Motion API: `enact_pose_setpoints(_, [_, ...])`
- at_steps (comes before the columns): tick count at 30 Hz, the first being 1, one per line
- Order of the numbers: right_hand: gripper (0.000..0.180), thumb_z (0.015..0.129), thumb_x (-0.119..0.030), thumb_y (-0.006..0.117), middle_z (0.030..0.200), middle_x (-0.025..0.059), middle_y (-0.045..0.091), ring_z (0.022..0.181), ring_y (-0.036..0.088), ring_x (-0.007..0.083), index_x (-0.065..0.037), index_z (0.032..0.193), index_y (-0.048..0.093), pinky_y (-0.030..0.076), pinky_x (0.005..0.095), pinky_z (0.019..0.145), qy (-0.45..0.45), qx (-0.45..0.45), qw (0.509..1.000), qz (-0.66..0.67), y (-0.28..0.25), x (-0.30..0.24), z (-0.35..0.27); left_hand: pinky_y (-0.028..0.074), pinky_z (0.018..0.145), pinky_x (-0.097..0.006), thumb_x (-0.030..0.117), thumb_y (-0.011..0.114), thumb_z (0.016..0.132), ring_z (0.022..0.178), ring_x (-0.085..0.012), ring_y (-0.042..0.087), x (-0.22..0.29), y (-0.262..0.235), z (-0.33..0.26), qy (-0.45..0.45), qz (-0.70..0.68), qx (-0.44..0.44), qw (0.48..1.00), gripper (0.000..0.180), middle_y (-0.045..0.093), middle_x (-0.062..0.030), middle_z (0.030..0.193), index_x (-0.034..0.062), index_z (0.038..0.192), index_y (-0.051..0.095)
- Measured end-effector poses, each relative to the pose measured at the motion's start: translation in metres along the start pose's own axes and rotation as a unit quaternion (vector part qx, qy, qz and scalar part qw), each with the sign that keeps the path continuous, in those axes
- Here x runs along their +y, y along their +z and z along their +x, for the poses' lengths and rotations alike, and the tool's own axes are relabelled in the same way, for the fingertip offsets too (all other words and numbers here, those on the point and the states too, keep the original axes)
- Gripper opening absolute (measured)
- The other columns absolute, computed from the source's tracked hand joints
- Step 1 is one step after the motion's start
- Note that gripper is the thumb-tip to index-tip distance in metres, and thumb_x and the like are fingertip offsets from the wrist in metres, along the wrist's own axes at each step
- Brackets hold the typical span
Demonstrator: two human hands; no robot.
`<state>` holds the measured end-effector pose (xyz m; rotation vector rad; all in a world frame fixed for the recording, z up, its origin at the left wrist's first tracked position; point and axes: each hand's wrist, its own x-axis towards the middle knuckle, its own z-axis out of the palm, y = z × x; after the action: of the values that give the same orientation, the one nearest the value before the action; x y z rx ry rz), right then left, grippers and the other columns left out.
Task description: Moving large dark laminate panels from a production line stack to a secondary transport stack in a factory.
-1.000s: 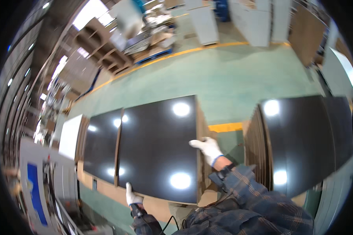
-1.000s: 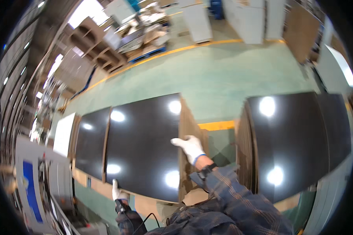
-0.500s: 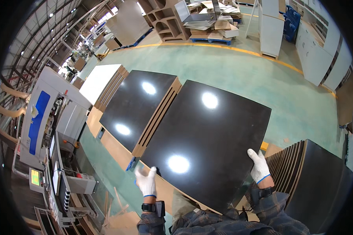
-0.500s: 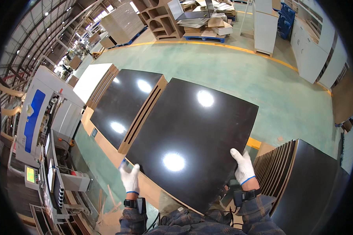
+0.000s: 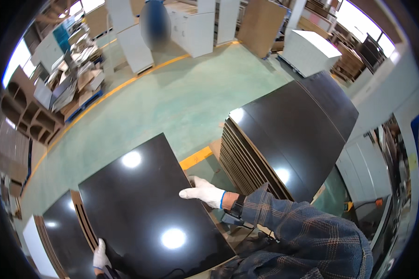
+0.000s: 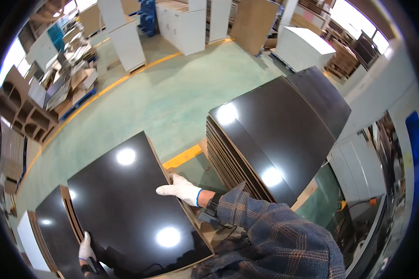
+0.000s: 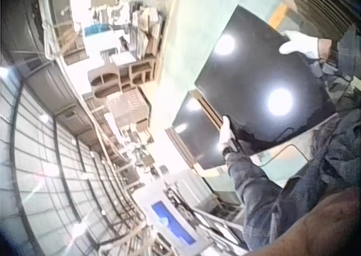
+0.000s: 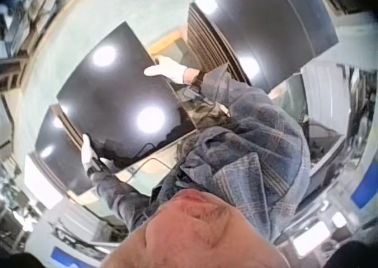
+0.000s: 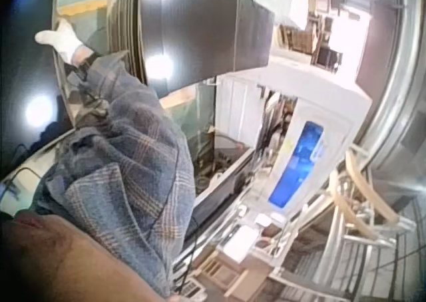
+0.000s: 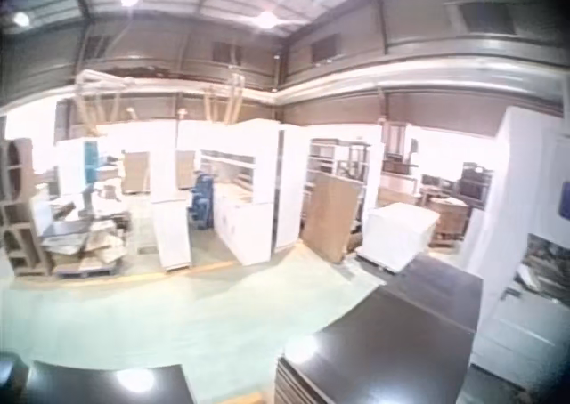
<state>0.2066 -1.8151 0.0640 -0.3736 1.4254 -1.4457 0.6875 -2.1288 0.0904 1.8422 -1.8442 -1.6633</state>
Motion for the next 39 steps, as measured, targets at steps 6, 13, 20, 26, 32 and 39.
enact_pose_setpoints(6, [0.077,0.093,-0.030,0.084,0.132,0.0139,0.065,0.123,0.061,0.0184,0.007,0.150,0.048,0.049,0.0369,0.111,0.004,-0.012,0.999,0.049,-0.009,0.015,0.002,0.052,0.111,-0.041,0.056,0.062,0.107,0.124,-0.0319,0.066,-0.001,0.038,0.017,-0.026,-0.293,-0.099,0.951,0.072,0.066,-0.0154,0.144,-0.0017,0.151,0.055])
enact_pose_setpoints(13, [0.072,0.095,-0.029,0.079,0.133,0.0143,0.066,0.124,0.060,0.0196,0.009,0.150,0.052,0.047,0.0363,0.111,-0.019,-0.012,0.995,0.095,-0.011,0.006,-0.014,0.046,0.115,-0.045,0.058,0.074,0.098,0.133,-0.0340,0.058,0.053,0.060,-0.073,-0.106,-0.292,0.053,0.949,0.080,0.063,-0.0120,0.150,0.0035,0.155,0.056])
enact_pose_setpoints(20, [0.079,0.091,-0.034,0.082,0.135,0.0164,0.066,0.127,0.059,0.0221,0.012,0.148,0.052,0.047,0.0361,0.111,-0.034,0.055,0.995,0.070,-0.047,-0.100,-0.117,0.059,0.097,-0.039,0.050,0.066,0.105,0.112,-0.0261,0.070,0.117,0.113,-0.115,0.046,-0.351,-0.050,0.934,0.060,0.071,-0.0098,0.132,0.0043,0.144,0.062])
enact_pose_setpoints(26, [0.035,0.103,-0.022,0.066,0.112,0.0135,0.078,0.096,0.075,0.0236,0.004,0.126,0.071,0.061,0.0381,0.089,-0.115,0.140,0.983,0.026,-0.108,-0.175,-0.212,0.046,0.118,-0.039,0.035,0.062,0.110,0.135,-0.0232,0.061,0.204,0.189,-0.110,0.065,-0.342,-0.161,0.923,0.052,0.065,-0.0089,0.148,0.0033,0.152,0.058])
enact_pose_setpoints(32, [0.044,0.102,-0.030,0.067,0.124,0.0127,0.073,0.105,0.072,0.0273,0.000,0.134,0.065,0.060,0.0408,0.093,-0.150,0.263,0.935,0.182,-0.282,-0.144,-0.287,0.036,0.124,-0.035,0.049,0.065,0.106,0.147,-0.0233,0.050,0.295,0.370,-0.108,0.169,-0.197,-0.315,0.913,0.071,0.058,-0.0141,0.158,-0.0043,0.152,0.057])
enact_pose_setpoints(39, [0.054,0.103,-0.042,0.067,0.130,0.0148,0.072,0.111,0.071,0.0293,0.000,0.137,0.066,0.061,0.0416,0.092,-0.085,0.337,0.906,0.242,-0.385,-0.099,-0.326,0.040,0.119,-0.036,0.058,0.070,0.100,0.135,-0.0245,0.061,0.321,0.503,-0.088,0.164,-0.139,-0.395,0.893,0.076,0.070,-0.0182,0.141,-0.0077,0.138,0.069])
